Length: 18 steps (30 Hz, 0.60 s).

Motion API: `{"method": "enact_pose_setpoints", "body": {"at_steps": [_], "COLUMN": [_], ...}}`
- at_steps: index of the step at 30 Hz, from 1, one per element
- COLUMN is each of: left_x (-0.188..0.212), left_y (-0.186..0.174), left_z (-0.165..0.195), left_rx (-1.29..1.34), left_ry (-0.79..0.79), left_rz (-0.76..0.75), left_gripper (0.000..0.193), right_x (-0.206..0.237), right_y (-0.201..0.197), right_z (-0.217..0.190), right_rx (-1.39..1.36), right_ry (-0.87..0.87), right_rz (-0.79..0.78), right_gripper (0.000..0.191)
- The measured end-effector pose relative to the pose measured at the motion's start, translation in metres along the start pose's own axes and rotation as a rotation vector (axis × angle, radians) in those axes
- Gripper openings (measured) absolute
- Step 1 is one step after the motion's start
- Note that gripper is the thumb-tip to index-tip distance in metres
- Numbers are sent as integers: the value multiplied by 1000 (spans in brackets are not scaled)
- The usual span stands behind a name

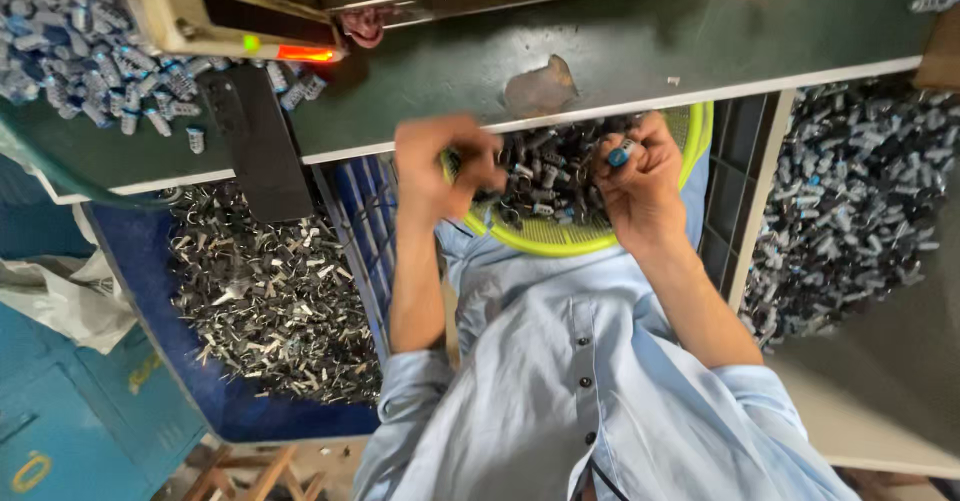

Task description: The person repeatedly picks small cylindrical components from a green basket and places them into a machine slot. The person also uses pliers to handle some components and transfers them between containers. The process is repetitive and focused on feeding parts into the machine.

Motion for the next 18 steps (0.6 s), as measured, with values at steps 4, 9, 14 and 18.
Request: {"method": "enact_pose_setpoints", "body": {"at_steps": [4,9,14,18], "left_x": [-36,-30,-33,-36], "left_y": [-5,-3,-1,-1], "left_z": [-33,-37,-39,-38], "left_rx": [-128,-117,-136,-173], "left_ry": [-54,-51,-65,-73], "left_rz": [117,143,121,123], "left_gripper": [13,12,12,14], "right_x": [0,16,16,1], "right_y": [-3,-5,39,123], "right_z": [-15,-25,-42,-101], "right_rx": [81,363,731,1072], "right_ry": [-123,-349,-479,-1028], "right_rz": [-3,24,-164,-326], "right_gripper": [25,39,38,32]}}
Point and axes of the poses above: each hand's wrist, its own x-axis away from the middle knuckle, its own y-axis out of the palm, z = x × y, the point moved 7 cm from there along -x, towards the middle knuckle, and after that the axes turned 6 degrees about x, right-handed, at the moved point
